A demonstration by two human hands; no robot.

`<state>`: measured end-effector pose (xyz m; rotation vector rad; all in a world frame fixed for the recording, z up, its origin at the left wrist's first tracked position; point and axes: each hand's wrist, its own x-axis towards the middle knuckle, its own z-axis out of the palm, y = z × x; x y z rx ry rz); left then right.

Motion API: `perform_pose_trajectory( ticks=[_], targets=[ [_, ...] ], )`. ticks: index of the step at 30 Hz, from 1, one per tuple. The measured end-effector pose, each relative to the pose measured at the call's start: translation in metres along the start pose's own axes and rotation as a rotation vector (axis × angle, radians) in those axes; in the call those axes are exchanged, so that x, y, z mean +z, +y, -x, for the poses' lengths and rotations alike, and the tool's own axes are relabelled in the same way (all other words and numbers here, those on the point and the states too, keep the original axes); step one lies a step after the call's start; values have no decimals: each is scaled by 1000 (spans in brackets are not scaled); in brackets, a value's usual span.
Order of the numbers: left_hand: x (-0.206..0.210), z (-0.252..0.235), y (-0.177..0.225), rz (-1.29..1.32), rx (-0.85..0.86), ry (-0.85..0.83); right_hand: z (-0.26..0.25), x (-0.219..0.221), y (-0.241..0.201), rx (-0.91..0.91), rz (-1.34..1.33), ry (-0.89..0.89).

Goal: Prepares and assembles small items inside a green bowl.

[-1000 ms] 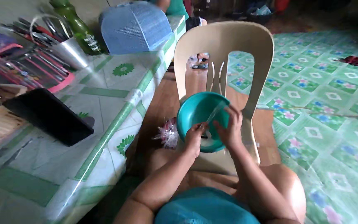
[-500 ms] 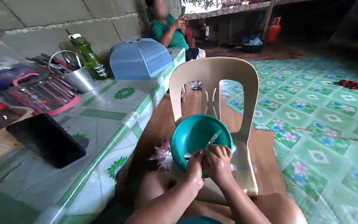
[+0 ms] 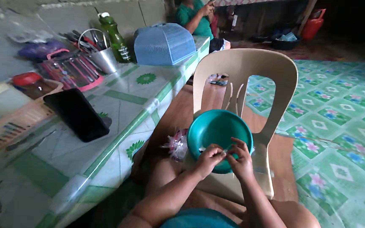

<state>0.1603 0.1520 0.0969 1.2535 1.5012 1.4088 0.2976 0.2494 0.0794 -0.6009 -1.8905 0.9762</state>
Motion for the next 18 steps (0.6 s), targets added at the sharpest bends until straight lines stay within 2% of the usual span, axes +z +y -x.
perform_pose_trajectory(
  ticks=[2,7,12,14,18],
  targets=[
    [-4,2,3,70,-34,-34,-1,-1,5,-58,-71,-45],
    [1,6,2,138,-51,32,-1,1,9,-128,-37,-62],
    [-1,8,-3,-107,108,39,1,-4,9,-148,48,-100],
    [2,12,-4,-135,127,141,0,-4,5,-170,78,-76],
    [10,14,1,162,-96,307,4,8,0,-222,30,-6]
  ],
)
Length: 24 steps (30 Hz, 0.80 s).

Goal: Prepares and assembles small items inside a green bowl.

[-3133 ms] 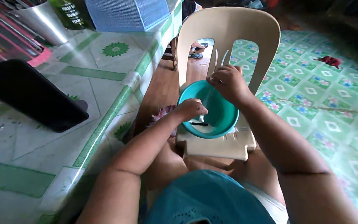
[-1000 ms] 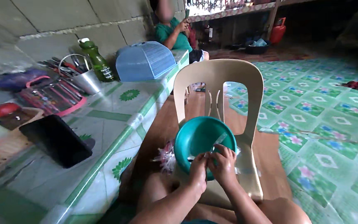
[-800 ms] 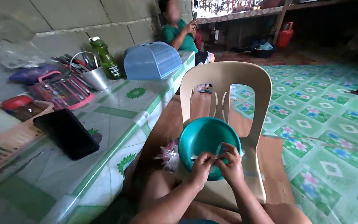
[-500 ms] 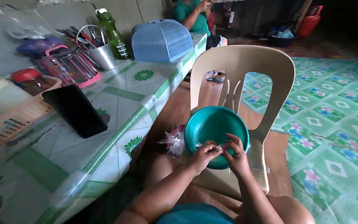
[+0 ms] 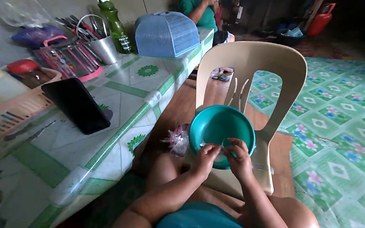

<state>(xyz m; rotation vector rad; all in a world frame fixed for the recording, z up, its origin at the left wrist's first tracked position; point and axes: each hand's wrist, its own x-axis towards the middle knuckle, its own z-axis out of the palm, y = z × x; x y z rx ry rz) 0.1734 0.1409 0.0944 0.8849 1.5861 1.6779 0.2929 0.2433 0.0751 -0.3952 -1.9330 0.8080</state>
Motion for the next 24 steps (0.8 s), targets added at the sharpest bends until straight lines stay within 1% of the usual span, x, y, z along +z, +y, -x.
perform_pose_trajectory(
  ticks=[2,3,4,6,7,8,9,10,11,12,13,14,15,17,19,22,24],
  targets=[
    [4,-1,4,192,-144,37,4,6,0,-5,-85,2],
    [4,-2,5,247,-175,39,5,8,-1,23,-96,-5],
    [3,-3,5,251,-161,20,5,9,-3,71,-76,-21],
    [-2,-2,1,151,-79,-34,3,7,-5,166,12,-97],
    [-3,-2,0,122,-68,-44,3,5,-4,195,36,-138],
    [-3,-1,0,147,-101,-40,2,4,-5,211,39,-165],
    [-1,0,2,229,-182,-24,1,4,-6,216,12,-168],
    [1,1,5,353,-296,0,2,5,-6,216,-66,-138],
    [3,2,8,487,-416,32,5,7,-6,219,-214,-83],
    [6,3,11,593,-509,61,8,11,-6,236,-432,-23],
    [8,4,14,654,-556,73,10,16,-9,269,-670,37],
    [9,5,17,668,-559,71,11,20,-12,324,-869,102],
    [9,5,19,647,-529,59,11,24,-16,386,-1007,164],
    [6,4,18,553,-432,49,10,27,-22,488,-1128,235],
    [3,2,17,508,-404,69,8,24,-24,577,-1175,252],
    [1,4,18,607,-536,89,3,12,-21,601,-1311,279],
    [1,8,18,657,-608,98,-3,-1,-15,569,-1336,363]
  ],
)
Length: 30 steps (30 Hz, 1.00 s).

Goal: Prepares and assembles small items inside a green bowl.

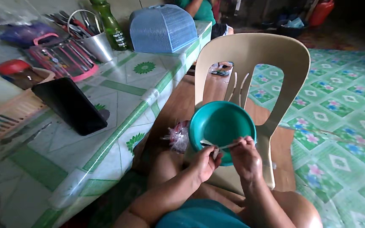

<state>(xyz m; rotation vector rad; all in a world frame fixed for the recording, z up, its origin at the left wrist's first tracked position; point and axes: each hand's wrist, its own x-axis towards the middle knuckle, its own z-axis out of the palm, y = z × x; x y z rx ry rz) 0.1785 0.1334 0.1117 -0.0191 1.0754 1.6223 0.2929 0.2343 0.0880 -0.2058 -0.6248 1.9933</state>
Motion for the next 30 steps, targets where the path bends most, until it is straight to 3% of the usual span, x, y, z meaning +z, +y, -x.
perform_pose_trajectory(
  ticks=[4,8,13,16,18,21,26,30],
  targets=[
    [-4,4,1,17,-66,-31,-17,-11,-28,-170,20,124],
    [-6,10,4,-5,-33,-45,-19,-16,-42,-260,332,137],
    [-5,12,3,-27,26,-43,-14,-15,-38,21,604,28],
    [-7,13,2,-50,-1,-38,-10,-11,-30,234,523,-114],
    [-9,16,2,-73,-77,-59,-7,-13,-24,281,447,-176],
    [-13,19,0,-118,-171,-93,-5,-17,-20,163,502,-246],
    [-25,23,-3,-77,-85,-179,0,-11,-28,-256,1012,-278],
    [-37,29,4,-122,16,-167,5,-11,-47,-428,1048,-40]
  ],
)
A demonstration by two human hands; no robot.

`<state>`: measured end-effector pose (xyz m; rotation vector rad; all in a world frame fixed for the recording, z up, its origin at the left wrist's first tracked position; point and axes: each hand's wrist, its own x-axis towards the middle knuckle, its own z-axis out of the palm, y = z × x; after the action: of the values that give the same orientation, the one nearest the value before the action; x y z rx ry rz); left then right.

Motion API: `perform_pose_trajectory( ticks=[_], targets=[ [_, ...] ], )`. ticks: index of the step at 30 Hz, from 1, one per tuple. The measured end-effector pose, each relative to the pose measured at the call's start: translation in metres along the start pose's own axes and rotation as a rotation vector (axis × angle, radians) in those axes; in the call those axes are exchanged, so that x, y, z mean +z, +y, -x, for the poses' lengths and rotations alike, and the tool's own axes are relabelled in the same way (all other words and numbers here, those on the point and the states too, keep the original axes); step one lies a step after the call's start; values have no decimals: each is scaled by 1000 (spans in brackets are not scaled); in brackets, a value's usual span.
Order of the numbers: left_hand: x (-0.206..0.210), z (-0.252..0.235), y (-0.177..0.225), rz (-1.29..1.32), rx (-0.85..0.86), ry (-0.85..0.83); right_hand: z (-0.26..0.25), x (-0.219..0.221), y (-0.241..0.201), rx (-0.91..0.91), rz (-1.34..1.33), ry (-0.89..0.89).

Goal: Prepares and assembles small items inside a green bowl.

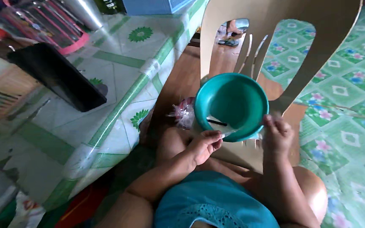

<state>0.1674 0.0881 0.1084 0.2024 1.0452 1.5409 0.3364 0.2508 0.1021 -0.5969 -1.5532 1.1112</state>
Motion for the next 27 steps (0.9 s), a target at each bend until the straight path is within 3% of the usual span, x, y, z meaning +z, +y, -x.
perform_pose_trajectory(
  ticks=[2,6,8,11,13,15,17,19,22,24,27],
  targets=[
    [-6,8,10,-44,63,-29,-8,-9,-8,40,-12,85],
    [-19,13,33,-69,350,-7,-16,-35,-14,117,-67,-106],
    [-36,-3,53,-8,514,62,-20,-54,-14,87,-6,-108],
    [-60,-43,82,189,614,255,-19,-81,-13,109,26,1],
    [-80,-77,91,229,613,380,-16,-90,-15,211,117,60],
    [-109,-109,87,88,537,484,-12,-94,-15,329,340,14],
    [-141,-132,73,9,376,583,-7,-91,-9,391,662,-167],
    [-147,-138,64,62,266,683,-1,-88,14,312,937,-362],
    [-144,-134,65,66,262,695,9,-76,39,302,1112,-504],
    [-143,-133,64,25,254,717,8,-76,40,363,1130,-438],
    [-145,-132,63,13,235,730,-4,-105,42,505,992,-143]
  ],
)
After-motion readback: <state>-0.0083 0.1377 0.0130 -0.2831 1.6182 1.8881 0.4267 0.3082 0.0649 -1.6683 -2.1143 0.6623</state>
